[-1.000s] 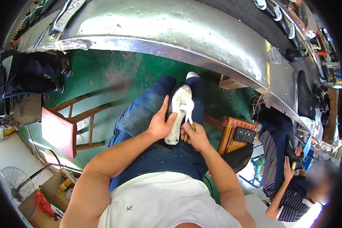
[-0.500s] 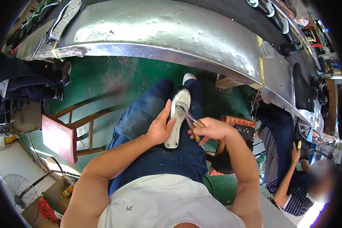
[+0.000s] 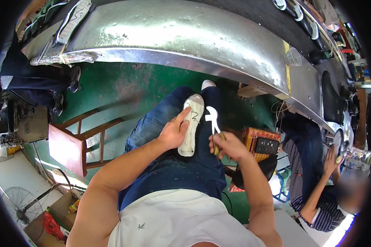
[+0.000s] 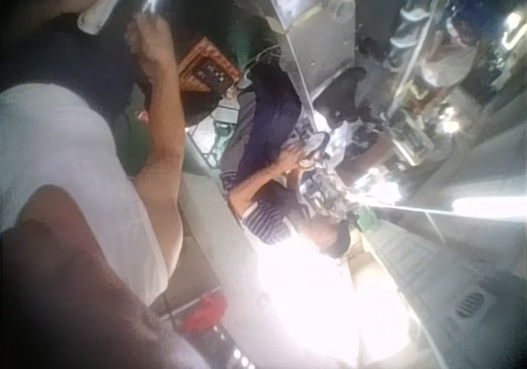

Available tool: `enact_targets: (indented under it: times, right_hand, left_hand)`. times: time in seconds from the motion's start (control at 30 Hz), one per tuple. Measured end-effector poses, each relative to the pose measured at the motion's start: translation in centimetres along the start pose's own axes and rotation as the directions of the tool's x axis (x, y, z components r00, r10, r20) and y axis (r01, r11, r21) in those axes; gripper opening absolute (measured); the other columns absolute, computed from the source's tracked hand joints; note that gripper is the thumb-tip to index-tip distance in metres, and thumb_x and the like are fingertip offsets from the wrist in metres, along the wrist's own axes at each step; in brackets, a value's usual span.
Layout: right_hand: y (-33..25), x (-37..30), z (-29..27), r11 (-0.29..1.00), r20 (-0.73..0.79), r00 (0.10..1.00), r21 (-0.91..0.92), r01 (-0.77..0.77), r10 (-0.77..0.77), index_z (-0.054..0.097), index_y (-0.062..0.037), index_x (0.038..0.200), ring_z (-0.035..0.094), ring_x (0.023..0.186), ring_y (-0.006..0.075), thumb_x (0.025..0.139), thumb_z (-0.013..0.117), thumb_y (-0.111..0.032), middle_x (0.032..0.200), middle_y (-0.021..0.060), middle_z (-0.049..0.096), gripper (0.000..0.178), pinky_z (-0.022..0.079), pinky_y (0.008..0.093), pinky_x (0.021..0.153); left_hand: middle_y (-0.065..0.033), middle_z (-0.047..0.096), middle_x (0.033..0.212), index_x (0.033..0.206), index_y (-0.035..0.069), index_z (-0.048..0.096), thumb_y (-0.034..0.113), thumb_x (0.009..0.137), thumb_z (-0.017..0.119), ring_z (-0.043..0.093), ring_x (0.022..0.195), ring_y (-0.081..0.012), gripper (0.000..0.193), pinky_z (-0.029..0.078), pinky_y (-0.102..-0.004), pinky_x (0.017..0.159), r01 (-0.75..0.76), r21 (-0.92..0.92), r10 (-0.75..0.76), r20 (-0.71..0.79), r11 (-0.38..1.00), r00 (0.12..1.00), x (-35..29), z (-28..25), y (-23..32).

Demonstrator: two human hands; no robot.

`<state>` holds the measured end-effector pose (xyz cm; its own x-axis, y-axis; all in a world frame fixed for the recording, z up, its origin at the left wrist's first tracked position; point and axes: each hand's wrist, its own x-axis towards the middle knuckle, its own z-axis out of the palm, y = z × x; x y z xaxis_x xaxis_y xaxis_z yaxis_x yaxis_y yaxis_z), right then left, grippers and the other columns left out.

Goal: Trimming excess material from the edges of shoe soles using a hand tool at a conveyor line.

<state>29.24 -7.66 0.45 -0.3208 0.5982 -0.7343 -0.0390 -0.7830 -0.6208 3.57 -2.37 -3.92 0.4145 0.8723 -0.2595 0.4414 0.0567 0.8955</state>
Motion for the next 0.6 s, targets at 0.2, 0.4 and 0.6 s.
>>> enact_targets:
  times: [0.2, 0.4, 0.6]
  right_hand:
    - [-6.5, 3.2, 1.6, 0.697, 0.007, 0.939, -0.668, 0.26, -0.343, 0.061, 0.0046, 0.104, 0.069, 0.078, 0.0321, 0.109, 0.044, -0.041, 0.082, 0.0174, 0.068, 0.049, 0.054, 0.0431, 0.073]
    - [-10.3, 3.5, 2.4, 0.545, -0.038, 0.989, -0.837, 0.049, -0.146, 0.063, 0.0067, 0.091, 0.068, 0.087, 0.045, 0.108, 0.044, -0.042, 0.087, 0.0273, 0.069, 0.055, 0.051, 0.0504, 0.081]
    - [-9.2, 3.4, 2.0, 0.531, -0.041, 0.985, -0.846, 0.055, -0.168, 0.061, 0.0048, 0.088, 0.068, 0.07, 0.0349, 0.109, 0.043, -0.042, 0.076, 0.0186, 0.068, 0.055, 0.053, 0.0443, 0.071]
  left_hand:
    - [-0.0333, 0.057, 0.136, 0.155, 0.013, 0.04, 0.02, 0.105, 0.047, 0.056, 0.125, -0.0482, 0.051, 0.045, -0.0468, 0.108, -0.017, 0.025, 0.017, 0.007, 1.0, 1.0, -0.2, 0.7, 1.1]
    - [-0.0435, 0.054, 0.13, 0.153, 0.02, 0.045, 0.022, 0.104, 0.048, 0.058, 0.117, -0.0559, 0.049, 0.049, -0.0507, 0.104, -0.035, 0.065, 0.033, 0.036, 0.997, 0.999, -0.9, 0.7, 0.8]
    - [-0.0388, 0.057, 0.13, 0.163, 0.006, 0.013, 0.024, 0.105, 0.051, 0.055, 0.126, -0.0511, 0.072, 0.045, -0.0474, 0.106, -0.021, 0.21, 0.022, -0.004, 0.978, 1.0, -1.5, 1.5, 0.2]
